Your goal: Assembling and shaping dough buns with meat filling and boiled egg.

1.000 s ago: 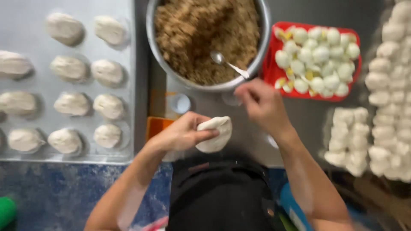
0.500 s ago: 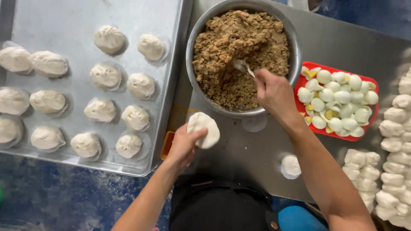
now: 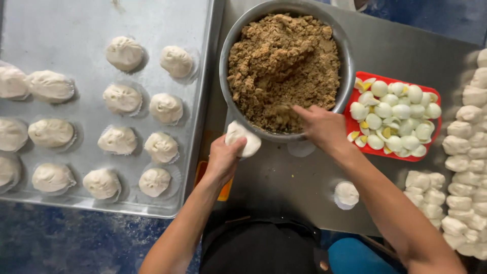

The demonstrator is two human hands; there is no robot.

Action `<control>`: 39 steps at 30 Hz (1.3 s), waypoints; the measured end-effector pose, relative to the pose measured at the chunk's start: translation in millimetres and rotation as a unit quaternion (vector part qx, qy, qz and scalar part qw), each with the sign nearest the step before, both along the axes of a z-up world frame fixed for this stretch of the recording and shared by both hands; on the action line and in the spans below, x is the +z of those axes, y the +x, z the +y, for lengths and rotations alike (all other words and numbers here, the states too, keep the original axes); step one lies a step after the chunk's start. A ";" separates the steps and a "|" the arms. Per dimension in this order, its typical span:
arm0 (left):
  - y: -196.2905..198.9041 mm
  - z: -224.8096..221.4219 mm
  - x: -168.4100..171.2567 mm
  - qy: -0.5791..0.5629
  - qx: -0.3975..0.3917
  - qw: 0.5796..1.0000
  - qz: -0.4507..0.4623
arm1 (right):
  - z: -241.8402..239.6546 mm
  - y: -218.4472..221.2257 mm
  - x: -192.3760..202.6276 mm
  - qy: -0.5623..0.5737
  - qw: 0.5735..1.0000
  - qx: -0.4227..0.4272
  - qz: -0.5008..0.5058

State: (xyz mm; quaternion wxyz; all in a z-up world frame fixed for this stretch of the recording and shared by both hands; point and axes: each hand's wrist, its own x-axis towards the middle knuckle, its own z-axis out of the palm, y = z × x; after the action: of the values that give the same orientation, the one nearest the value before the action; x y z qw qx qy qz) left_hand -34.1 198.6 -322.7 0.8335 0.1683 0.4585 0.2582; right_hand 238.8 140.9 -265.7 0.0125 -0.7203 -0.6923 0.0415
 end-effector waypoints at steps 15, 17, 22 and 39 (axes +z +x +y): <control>-2.4 -11.4 1.0 0.051 0.006 0.998 0.026 | 34.4 -25.8 -13.1 -0.001 0.996 -0.058 0.068; -6.2 -17.8 -6.6 0.071 -0.004 0.997 0.026 | 6.1 -32.6 -10.4 0.030 0.984 -0.089 0.153; -6.1 -18.0 14.0 0.094 -0.020 0.994 0.058 | -8.4 -37.9 14.1 0.004 0.943 -0.191 0.273; 23.2 0.6 47.7 0.032 -0.084 0.995 0.037 | -32.3 -14.7 1.2 -0.161 0.644 -0.364 0.653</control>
State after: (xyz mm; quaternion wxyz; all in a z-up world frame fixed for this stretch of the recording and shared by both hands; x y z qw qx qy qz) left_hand -10.8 199.2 -274.9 0.8290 0.2424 0.4647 0.1950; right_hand 224.1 108.5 -264.5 0.3589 -0.6914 -0.1690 0.6039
